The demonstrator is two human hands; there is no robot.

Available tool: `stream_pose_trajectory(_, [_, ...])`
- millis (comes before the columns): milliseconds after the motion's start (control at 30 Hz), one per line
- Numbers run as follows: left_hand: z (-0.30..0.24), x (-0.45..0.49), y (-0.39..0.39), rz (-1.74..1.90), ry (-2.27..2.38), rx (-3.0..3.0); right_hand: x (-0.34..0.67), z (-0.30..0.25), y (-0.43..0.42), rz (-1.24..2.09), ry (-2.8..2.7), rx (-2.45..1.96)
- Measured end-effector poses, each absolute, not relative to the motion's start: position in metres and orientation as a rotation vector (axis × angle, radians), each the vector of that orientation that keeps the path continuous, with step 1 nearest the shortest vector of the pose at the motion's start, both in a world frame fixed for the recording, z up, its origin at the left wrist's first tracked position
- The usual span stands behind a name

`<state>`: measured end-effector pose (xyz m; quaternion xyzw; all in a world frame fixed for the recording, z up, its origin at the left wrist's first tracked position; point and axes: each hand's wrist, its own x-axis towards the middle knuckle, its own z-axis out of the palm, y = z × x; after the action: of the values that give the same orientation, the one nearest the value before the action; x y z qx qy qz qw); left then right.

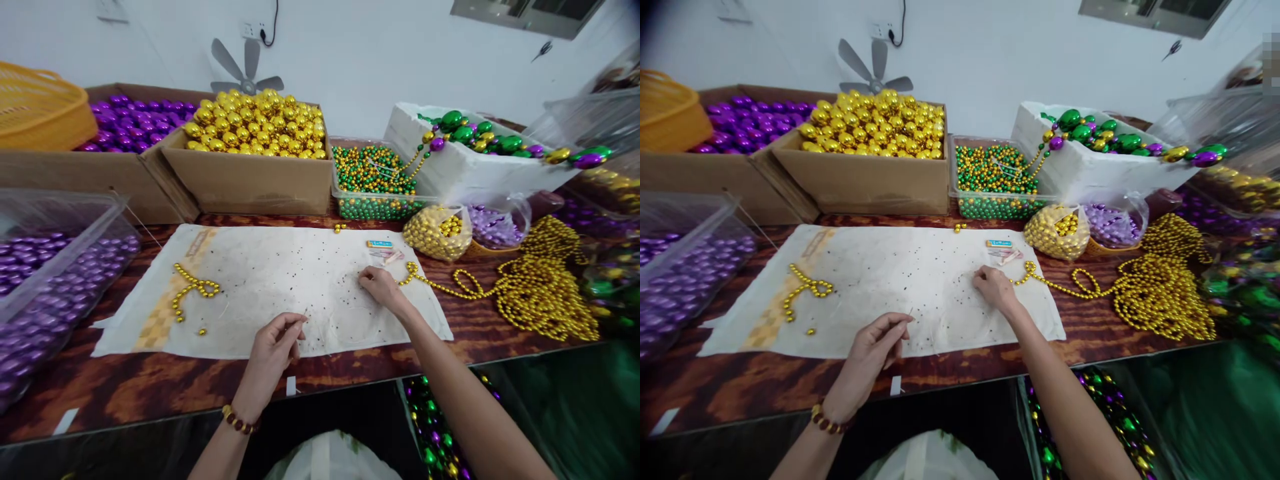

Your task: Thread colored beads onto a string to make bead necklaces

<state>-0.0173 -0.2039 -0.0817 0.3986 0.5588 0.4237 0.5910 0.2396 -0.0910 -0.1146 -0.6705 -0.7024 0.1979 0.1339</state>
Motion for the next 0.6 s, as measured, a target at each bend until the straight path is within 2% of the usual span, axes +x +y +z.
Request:
stream_pose_trajectory(167, [-0.085, -0.022, -0.203, 1.005, 1.294, 0.924, 0.245, -0.112, -0.089, 0.642, -2.016, -1.929])
stream_pose_trajectory(467, [-0.115, -0.027, -0.214, 0.940, 1.361, 1.067, 0.230, -0.106, -0.091, 0.516, -1.948, -1.989])
stream_pose_trajectory(600, [-0.113, -0.031, -0.213, 1.018, 1.322, 1.001, 0.240, -0.092, -0.094, 0.612, -1.847, -1.913])
